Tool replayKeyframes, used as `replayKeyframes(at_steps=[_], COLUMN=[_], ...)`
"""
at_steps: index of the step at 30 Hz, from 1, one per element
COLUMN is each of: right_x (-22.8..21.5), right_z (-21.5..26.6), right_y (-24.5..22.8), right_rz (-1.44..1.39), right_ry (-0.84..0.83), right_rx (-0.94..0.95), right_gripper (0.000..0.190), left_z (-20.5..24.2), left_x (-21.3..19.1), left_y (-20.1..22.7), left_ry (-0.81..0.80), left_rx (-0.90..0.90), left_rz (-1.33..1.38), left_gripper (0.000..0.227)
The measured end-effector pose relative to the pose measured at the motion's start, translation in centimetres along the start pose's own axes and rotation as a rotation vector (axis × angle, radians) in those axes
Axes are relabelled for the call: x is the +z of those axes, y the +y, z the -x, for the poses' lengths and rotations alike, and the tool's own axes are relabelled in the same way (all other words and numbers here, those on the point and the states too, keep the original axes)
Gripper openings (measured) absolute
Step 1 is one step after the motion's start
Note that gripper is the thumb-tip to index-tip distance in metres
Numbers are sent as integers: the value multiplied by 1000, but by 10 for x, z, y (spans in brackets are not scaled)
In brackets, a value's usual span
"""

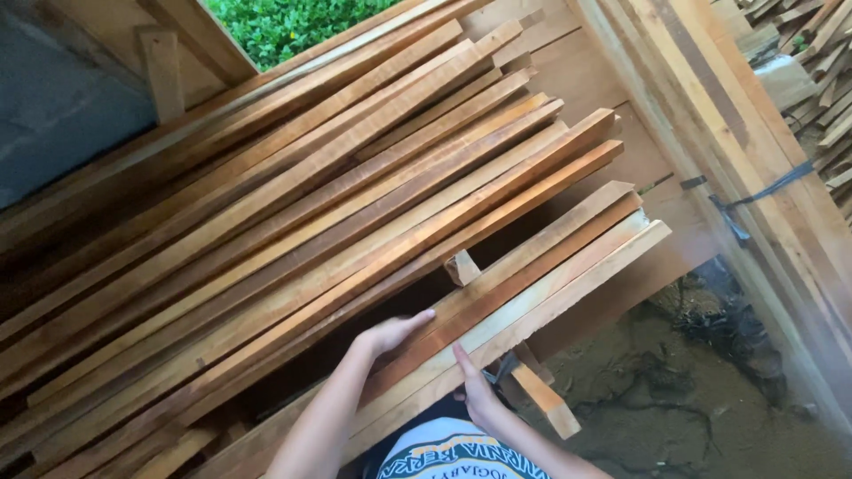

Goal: The person bundles thin wooden planks using black plastic ties. They align the planks, wrap the ties around them, and secure them by twisting the ties with their hands. The person repeats this process for multiple bundles.

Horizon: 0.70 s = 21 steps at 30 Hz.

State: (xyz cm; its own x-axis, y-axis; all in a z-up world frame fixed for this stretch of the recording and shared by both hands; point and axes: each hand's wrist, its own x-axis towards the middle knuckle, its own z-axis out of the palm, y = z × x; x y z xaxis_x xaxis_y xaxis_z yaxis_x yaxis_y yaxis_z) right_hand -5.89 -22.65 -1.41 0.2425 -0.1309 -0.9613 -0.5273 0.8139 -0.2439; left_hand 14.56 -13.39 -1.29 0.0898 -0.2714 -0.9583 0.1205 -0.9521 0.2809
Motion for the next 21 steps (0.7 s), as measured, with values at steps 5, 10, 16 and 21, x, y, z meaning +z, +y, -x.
replayKeyframes(at_steps=[5,10,16,21], right_x=[3,2,-12,-43], right_z=[-9,-15,-42,-90], right_y=[1,7,34,56], right_rz=[-13,-30,19,305], right_ry=[34,75,64,38], right_rx=[15,-1,-43,-123], right_gripper=[70,69,68,96], left_z=[-11,-12,-21,1], left_x=[-4,-6,4,18], left_y=[1,2,-15,-23], left_ry=[6,26,258,650], left_rx=[32,25,94,330], left_rz=[-51,-83,-51,-244], left_gripper=[104,107,100,63])
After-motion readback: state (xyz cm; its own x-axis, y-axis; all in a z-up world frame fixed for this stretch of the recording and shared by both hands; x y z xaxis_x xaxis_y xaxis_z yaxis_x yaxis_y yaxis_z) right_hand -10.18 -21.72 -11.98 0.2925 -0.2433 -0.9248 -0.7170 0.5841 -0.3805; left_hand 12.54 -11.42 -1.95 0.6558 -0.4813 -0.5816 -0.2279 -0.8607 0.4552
